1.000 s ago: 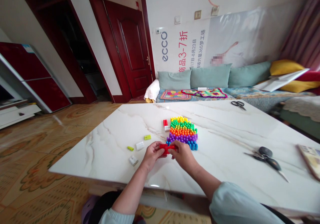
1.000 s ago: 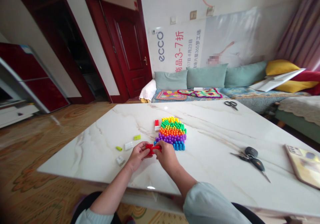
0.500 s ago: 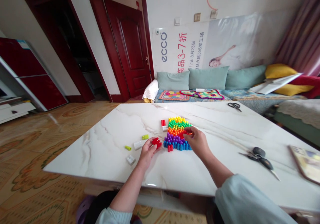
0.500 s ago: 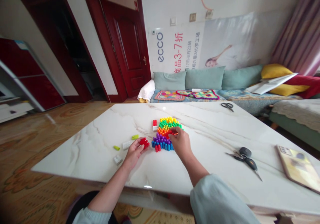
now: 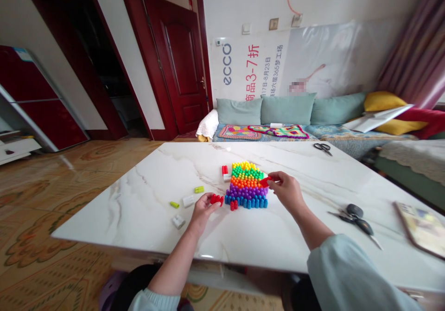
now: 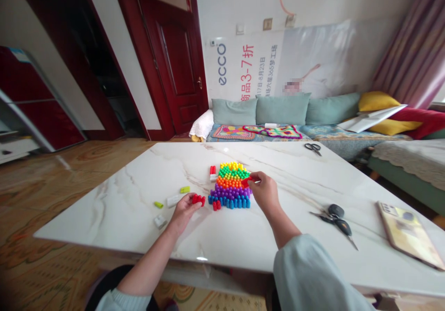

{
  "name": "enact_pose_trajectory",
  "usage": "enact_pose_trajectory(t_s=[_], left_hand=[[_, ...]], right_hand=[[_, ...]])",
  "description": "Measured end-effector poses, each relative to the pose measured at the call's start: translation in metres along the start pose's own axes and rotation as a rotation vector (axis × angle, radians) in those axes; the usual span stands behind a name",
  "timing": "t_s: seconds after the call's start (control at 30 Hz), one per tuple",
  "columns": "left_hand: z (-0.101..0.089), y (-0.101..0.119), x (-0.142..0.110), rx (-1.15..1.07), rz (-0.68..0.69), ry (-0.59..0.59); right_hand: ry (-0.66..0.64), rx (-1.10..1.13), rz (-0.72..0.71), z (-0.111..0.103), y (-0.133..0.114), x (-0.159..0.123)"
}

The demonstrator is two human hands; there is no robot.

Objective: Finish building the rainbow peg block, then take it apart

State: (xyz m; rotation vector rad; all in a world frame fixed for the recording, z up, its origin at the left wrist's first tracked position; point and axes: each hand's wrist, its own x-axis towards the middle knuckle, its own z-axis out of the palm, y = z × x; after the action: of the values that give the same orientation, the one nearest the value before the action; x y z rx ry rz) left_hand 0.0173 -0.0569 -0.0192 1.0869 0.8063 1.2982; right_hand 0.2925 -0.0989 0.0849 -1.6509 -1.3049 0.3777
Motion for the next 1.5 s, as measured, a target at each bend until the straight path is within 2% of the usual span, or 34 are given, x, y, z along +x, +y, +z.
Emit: enact_pose_trajectory(t_s=[0.23, 0.73, 0.83, 0.9, 1.0, 1.07, 1.23, 1.37, 1.5], left_hand=[[0.001, 0.001, 0.0, 0.083, -0.013, -0.01], [0.008, 0.007, -0.004, 0.088, -0.053, -0.068], [0.009, 0.008, -0.005, 0.092, -0.048, -0.062], [0.009, 0.008, -0.005, 0.106, -0.045, -0.064], [0.007, 0.008, -0.005, 0.129, -0.047, -0.083], [0.006, 0.008, -0.005, 0.141, -0.052, -0.09], [0.007, 0.007, -0.005, 0.142, -0.058, -0.068], [0.008, 0.007, -0.005, 0.144, -0.073, -0.078], [0.009, 0.007, -0.007, 0.189, -0.05, -0.1]], right_hand=[[-0.028, 0.002, -0.007, 0.003, -0.002, -0.002], [-0.058, -0.044, -0.016, 0.006, -0.005, -0.004], [-0.134, -0.173, -0.053, 0.005, -0.008, -0.008], [-0.21, -0.364, -0.055, 0.003, -0.009, -0.011], [-0.325, -0.679, 0.038, -0.001, -0.006, -0.013], [-0.388, -0.788, 0.1, -0.004, -0.001, -0.012], [-0.481, -0.83, 0.127, -0.007, 0.011, -0.006], [-0.54, -0.873, 0.119, -0.007, 0.009, -0.008], [-0.5, -0.94, 0.107, -0.01, -0.001, -0.015]])
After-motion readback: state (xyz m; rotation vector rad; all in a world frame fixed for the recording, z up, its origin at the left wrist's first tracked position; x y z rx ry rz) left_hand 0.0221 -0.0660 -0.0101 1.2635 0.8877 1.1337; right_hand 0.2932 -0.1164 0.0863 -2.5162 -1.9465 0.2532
